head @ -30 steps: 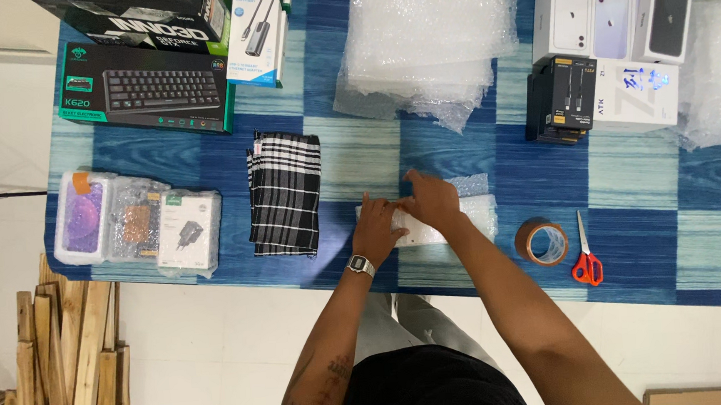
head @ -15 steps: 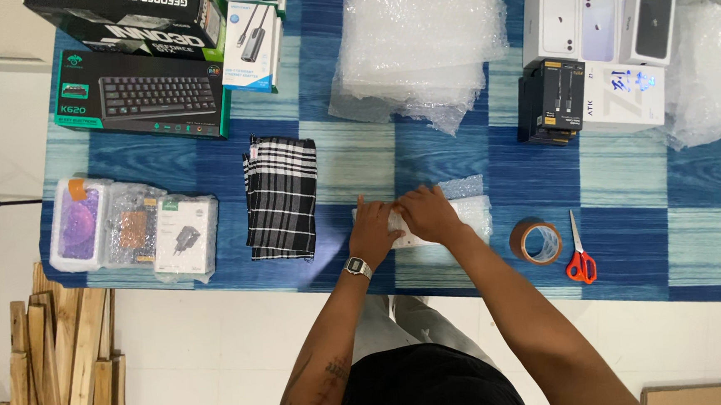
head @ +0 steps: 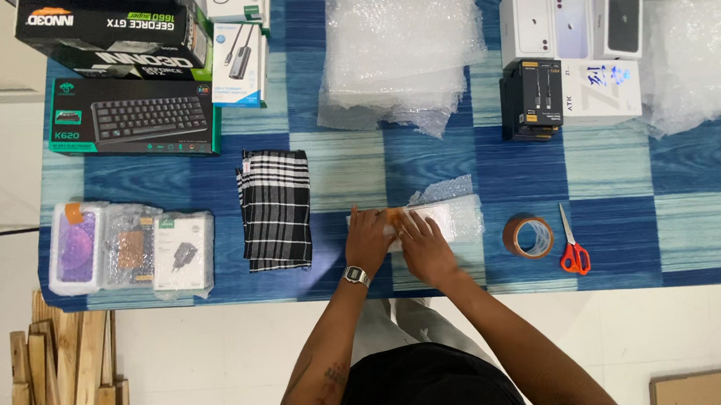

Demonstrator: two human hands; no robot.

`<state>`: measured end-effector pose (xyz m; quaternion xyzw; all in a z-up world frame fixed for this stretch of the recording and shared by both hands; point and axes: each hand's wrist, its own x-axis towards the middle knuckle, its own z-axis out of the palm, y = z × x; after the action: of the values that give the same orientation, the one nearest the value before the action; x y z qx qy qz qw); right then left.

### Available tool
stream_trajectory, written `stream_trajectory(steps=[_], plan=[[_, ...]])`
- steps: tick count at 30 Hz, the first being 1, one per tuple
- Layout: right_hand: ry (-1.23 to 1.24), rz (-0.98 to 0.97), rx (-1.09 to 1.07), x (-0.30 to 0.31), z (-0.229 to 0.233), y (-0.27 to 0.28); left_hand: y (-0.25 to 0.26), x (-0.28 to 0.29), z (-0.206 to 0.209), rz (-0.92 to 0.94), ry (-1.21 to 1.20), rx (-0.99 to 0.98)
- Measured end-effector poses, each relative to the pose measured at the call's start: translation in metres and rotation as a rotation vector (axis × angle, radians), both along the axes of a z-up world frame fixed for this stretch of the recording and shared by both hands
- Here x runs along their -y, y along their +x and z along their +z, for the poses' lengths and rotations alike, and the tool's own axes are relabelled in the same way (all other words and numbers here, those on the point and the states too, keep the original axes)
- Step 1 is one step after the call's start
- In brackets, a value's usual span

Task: The person wraps a small box in bubble wrap and secures it with tape using a pair of scissors.

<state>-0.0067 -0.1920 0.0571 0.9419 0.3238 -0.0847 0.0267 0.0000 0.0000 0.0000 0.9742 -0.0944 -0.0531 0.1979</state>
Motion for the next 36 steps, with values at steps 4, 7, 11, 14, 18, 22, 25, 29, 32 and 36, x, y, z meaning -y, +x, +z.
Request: stream_trajectory(steps=[4, 7, 11, 14, 18, 22, 25, 29, 32, 36], plan=[[-0.028, -0.022, -0.032, 0.006, -0.008, -0.015, -0.007, 0.001, -0.007, -0.04, 0.049, 0.072], [-0.029, -0.029, -0.022, 0.007, -0.005, -0.022, -0.013, 0.002, -0.003, -0.035, 0.061, 0.107], [0.061, -0.03, 0.066, 0.016, -0.019, -0.033, -0.017, 0.004, -0.009, 0.034, 0.064, 0.26], [0.185, -0.082, 0.063, 0.022, -0.002, -0.044, -0.02, 0.005, 0.009, 0.07, 0.044, 0.275], [0.352, -0.163, 0.057, 0.069, -0.019, -0.058, -0.029, 0.01, -0.006, 0.049, -0.002, 0.329], [0.371, -0.591, -0.032, 0.141, -0.019, -0.072, -0.041, 0.039, -0.031, -0.088, -0.122, 0.343], [0.556, -0.84, 0.117, 0.188, -0.007, -0.085, -0.051, 0.077, -0.017, -0.21, -0.226, 0.221], [0.715, -1.067, 0.432, 0.276, -0.067, -0.1, -0.058, 0.164, -0.051, -0.231, -0.323, 0.011], [0.804, -1.05, 0.293, 0.302, -0.076, -0.09, -0.042, 0.204, 0.017, -0.163, -0.451, -0.308], [0.903, -0.94, 0.086, 0.307, -0.069, -0.07, -0.025, 0.265, 0.032, -0.057, -0.477, -0.305]])
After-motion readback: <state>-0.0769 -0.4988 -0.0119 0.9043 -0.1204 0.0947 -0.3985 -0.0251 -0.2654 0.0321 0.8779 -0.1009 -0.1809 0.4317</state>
